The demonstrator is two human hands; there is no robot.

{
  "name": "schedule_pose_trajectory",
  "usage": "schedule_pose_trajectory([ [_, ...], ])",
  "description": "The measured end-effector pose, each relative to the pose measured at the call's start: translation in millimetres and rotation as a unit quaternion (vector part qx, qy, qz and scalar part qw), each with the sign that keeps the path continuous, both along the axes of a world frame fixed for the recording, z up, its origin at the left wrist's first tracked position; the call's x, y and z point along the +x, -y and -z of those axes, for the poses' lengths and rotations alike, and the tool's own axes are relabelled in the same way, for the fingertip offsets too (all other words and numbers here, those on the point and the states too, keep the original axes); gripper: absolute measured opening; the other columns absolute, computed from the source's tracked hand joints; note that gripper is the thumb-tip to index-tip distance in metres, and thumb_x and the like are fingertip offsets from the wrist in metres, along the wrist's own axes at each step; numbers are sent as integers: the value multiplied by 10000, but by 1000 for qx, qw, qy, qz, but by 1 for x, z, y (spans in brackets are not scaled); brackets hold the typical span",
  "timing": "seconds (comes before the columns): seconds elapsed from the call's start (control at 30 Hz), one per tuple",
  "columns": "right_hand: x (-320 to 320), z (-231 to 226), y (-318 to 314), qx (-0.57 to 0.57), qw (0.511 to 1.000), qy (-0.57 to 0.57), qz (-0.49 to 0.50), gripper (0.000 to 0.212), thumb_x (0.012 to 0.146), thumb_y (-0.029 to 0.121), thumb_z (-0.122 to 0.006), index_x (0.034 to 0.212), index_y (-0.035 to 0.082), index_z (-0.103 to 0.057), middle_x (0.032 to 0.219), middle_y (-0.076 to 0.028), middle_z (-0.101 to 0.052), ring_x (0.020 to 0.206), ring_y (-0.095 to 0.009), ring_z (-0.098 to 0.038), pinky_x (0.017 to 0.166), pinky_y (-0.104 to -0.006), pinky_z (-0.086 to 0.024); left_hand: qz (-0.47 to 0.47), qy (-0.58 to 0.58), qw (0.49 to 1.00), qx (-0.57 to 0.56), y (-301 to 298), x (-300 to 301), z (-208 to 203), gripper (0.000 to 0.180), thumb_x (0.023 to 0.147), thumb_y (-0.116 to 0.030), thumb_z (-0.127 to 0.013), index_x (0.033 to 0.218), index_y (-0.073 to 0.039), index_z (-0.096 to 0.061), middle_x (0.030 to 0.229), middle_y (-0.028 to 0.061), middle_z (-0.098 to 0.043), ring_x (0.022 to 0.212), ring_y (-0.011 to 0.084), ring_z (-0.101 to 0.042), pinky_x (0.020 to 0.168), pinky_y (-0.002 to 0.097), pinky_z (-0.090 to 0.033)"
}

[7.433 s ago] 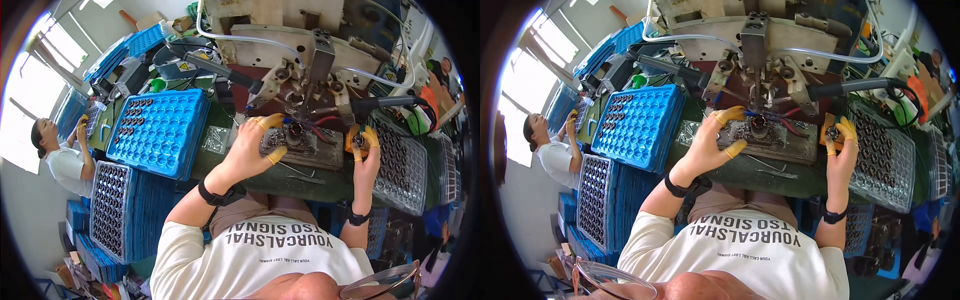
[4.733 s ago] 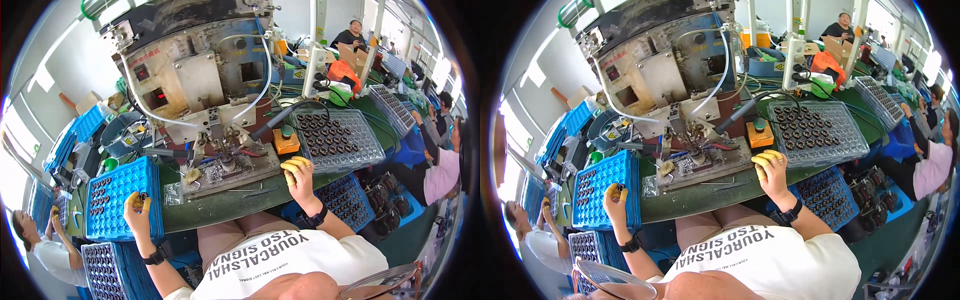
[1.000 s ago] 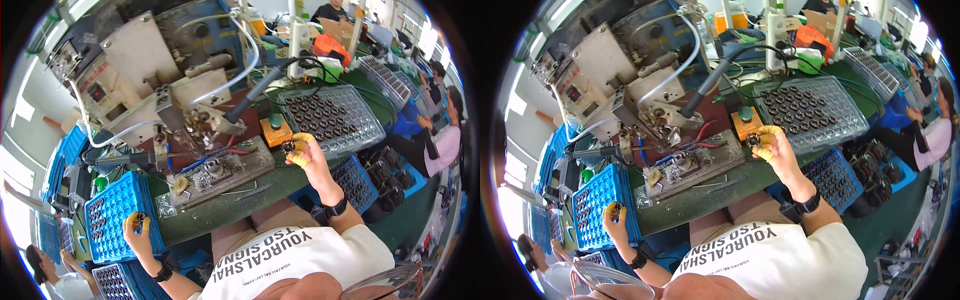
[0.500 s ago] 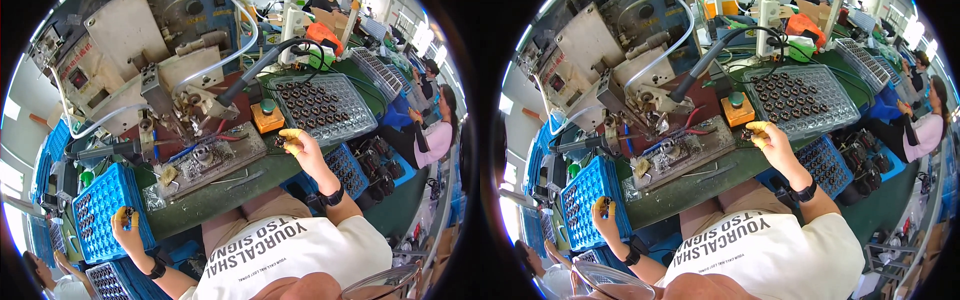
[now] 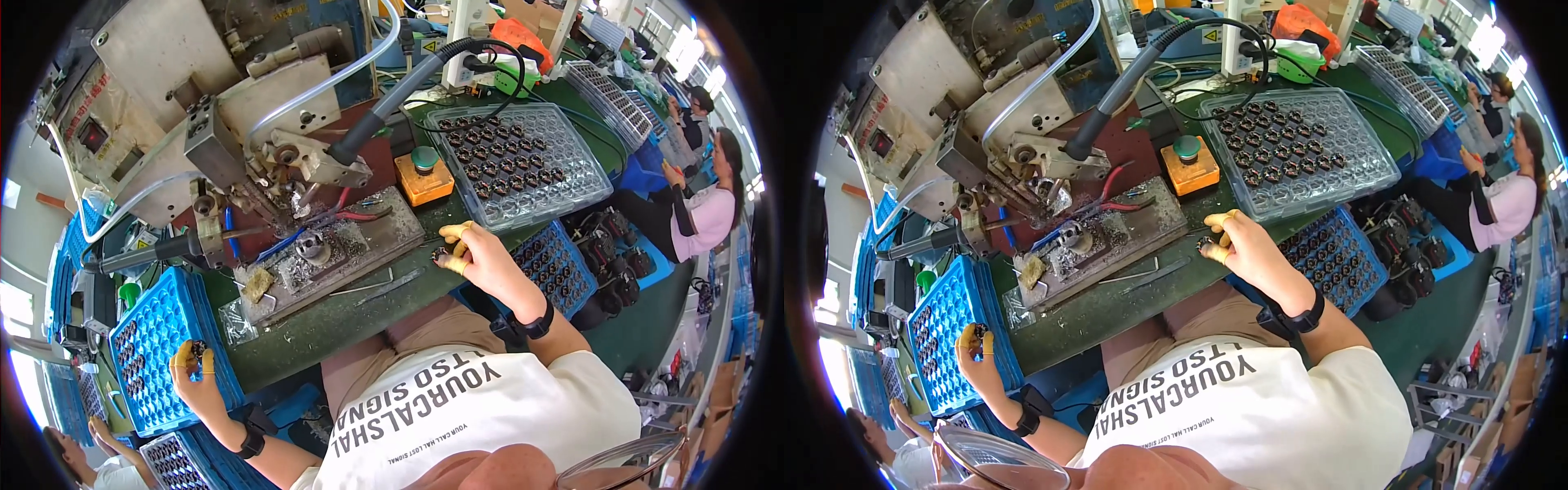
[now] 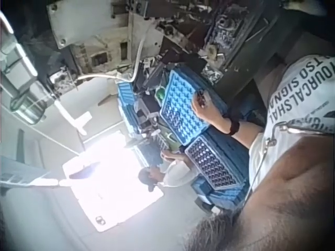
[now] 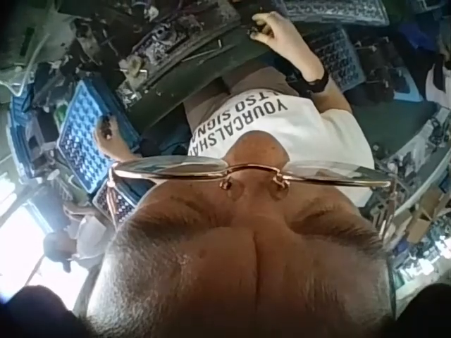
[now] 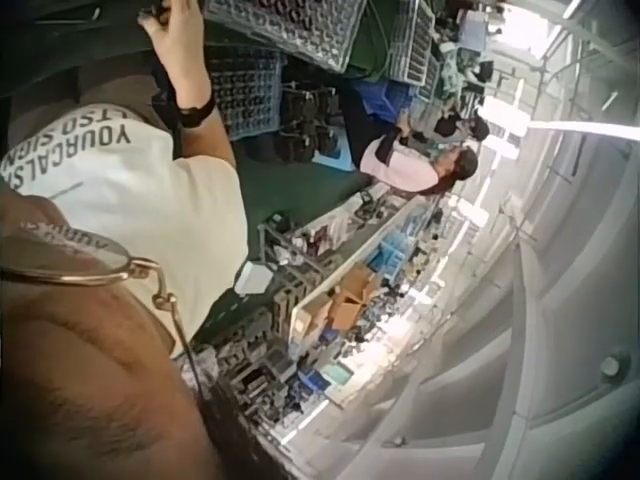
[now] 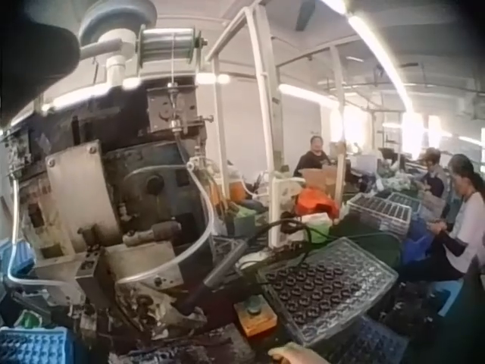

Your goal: Assembling small electronic components using an automated press machine and pliers on a factory line.

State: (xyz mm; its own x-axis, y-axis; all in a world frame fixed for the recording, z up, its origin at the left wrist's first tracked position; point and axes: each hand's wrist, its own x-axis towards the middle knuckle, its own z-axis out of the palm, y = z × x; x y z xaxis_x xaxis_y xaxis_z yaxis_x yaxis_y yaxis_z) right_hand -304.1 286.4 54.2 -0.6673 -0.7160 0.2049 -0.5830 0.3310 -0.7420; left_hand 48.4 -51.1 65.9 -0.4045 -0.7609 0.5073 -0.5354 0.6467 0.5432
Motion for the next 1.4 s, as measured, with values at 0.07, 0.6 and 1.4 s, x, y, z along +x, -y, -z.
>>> schedule_pose_trajectory([
  [0.07,4,2,-6,36,999,-1,-3,408,758,128,-779,1108,29,-592,983,-123,-553,808,-273,-616,708,-341,-518,8,4,1000,-4,1,-3,2,343,774,-57,-761,1101,-33,-660,936,49,-601,721,158,-521,655,291,-437],
  [0.6,-47,117,-176,182,959,130,175,361,725,258,-786,1013,58,-698,901,-153,-707,818,-274,-690,742,-362,-536,5,-22,998,62,29,16,18,306,853,-121,-740,1140,-44,-667,963,34,-623,796,129,-577,696,257,-480],
  [1.4,-141,199,-147,314,867,-230,311,481,751,301,-721,1142,51,-593,1080,-217,-631,997,-432,-595,824,-536,-492,-2,-29,999,31,8,12,11,343,737,-30,-772,1062,-24,-663,932,41,-586,732,134,-537,623,252,-453],
])
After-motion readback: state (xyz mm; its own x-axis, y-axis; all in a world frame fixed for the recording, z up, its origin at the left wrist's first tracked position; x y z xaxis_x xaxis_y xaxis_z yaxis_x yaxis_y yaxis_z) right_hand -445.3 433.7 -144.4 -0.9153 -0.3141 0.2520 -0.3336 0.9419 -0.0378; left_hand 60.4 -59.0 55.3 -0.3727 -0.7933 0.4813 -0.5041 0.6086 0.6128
